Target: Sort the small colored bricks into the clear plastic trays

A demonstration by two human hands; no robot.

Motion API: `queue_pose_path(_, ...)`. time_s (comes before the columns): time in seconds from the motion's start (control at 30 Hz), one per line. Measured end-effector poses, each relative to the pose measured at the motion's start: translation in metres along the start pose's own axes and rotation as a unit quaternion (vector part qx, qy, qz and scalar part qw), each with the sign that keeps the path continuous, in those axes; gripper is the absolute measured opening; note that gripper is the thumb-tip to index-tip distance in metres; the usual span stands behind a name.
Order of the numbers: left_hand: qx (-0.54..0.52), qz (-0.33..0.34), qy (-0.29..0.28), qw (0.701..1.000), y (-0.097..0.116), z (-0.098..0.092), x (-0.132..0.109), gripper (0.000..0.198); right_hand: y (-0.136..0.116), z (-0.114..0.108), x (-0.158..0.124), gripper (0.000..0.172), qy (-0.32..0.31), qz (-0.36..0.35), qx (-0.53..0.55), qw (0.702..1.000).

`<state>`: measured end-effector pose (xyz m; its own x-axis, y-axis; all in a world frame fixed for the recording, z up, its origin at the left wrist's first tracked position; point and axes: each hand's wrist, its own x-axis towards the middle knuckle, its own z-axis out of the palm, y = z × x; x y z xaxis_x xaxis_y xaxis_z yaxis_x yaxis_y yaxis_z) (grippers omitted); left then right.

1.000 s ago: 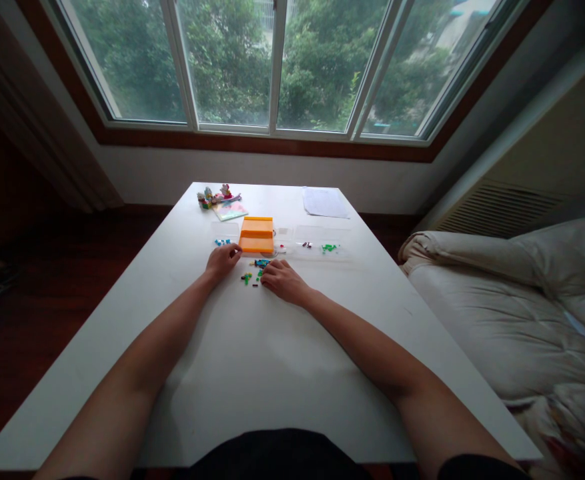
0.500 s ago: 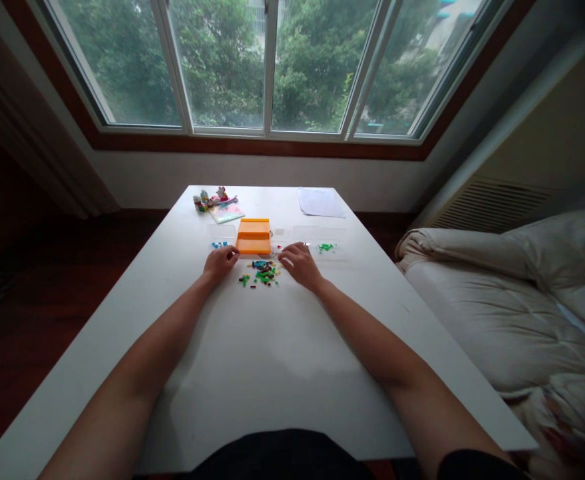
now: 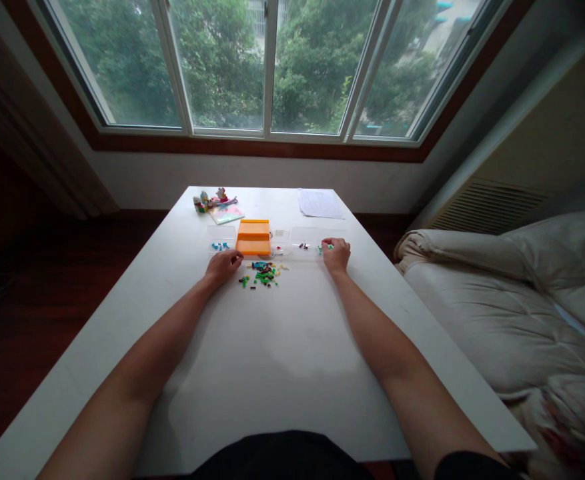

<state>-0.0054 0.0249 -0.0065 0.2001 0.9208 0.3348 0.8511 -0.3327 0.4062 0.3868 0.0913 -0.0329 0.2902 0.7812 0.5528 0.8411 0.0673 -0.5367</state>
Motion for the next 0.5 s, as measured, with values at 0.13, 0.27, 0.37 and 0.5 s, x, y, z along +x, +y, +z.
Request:
queue_pose_path(0.13, 0.004, 0.015, -0.013, 1.000, 0.004, 0.002, -0.001, 0.025, 0.005, 0.001, 0.002, 0.020, 0.001, 0.042, -0.011, 0.999)
queue_pose_path(0.27, 0.009, 0.031, -0.022, 0.999, 0.006, 0.003, -0.001, 0.025, 0.009, 0.001, 0.004, 0.019, 0.009, 0.063, -0.024, 0.998)
queue_pose_path(0.37, 0.014, 0.036, -0.022, 0.999, 0.006, 0.004, -0.001, 0.024, 0.012, -0.001, 0.007, 0.018, 0.016, 0.064, -0.013, 0.998)
queue_pose_path(0.5, 0.011, 0.038, -0.024, 0.999, 0.005, 0.004, -0.002, 0.025, 0.014, -0.002, 0.010, 0.020, 0.027, 0.068, 0.036, 0.997)
